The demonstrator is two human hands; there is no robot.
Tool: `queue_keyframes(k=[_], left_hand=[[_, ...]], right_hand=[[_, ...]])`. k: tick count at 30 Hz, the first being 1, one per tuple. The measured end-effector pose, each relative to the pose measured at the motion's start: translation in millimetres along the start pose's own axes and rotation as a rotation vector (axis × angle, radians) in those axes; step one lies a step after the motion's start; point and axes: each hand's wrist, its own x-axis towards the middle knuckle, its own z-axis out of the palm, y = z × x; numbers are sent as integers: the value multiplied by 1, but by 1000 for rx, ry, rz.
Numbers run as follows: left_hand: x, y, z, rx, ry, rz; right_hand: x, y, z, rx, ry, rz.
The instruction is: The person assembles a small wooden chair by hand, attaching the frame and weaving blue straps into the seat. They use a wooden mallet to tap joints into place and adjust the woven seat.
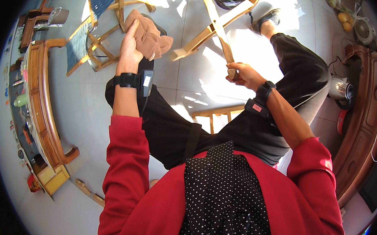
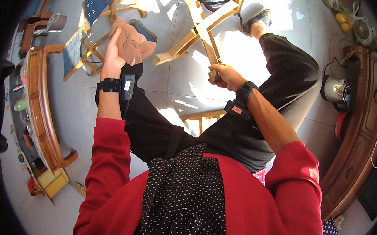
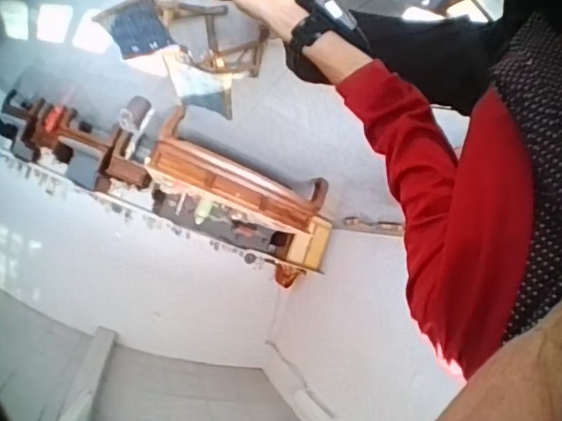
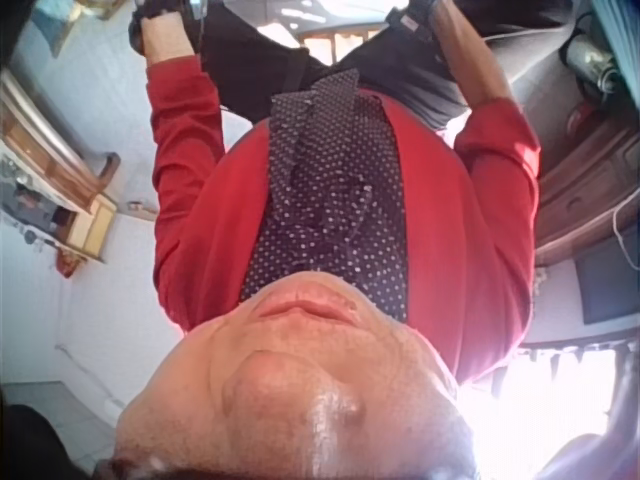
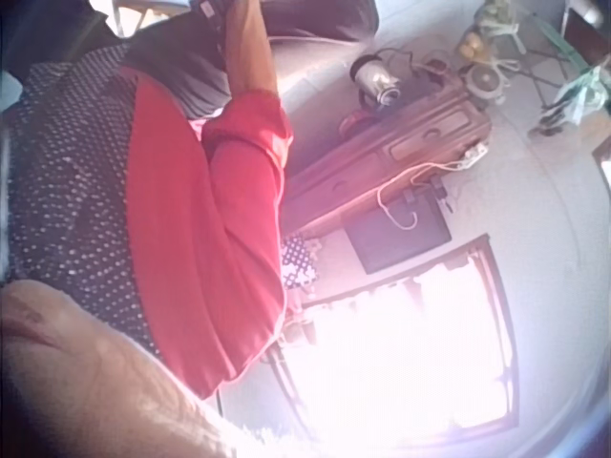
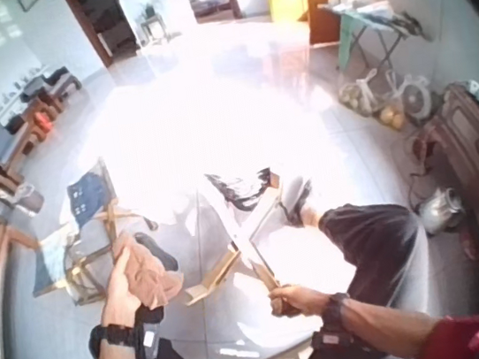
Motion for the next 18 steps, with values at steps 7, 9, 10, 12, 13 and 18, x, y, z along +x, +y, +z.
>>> queue_keyframes(k=[7, 9, 10, 12, 13, 18], left_hand=[[-41, 17, 5, 172, -87, 28], [-58, 20, 0, 210, -149, 51], [-67, 20, -3, 202, -199, 48], [-89, 11, -4, 205, -295, 10], [-100, 1, 0, 230, -297, 15], [-145, -84, 55, 766, -479, 81]], right_hand=[[27, -6, 46, 260, -319, 73], [23, -8, 51, 135, -330, -6], [18, -10, 49, -64, -222, -9], [2, -14, 41, -263, -247, -22], [-8, -18, 36, -373, -241, -12], [-62, 7, 52, 365, -431, -216]])
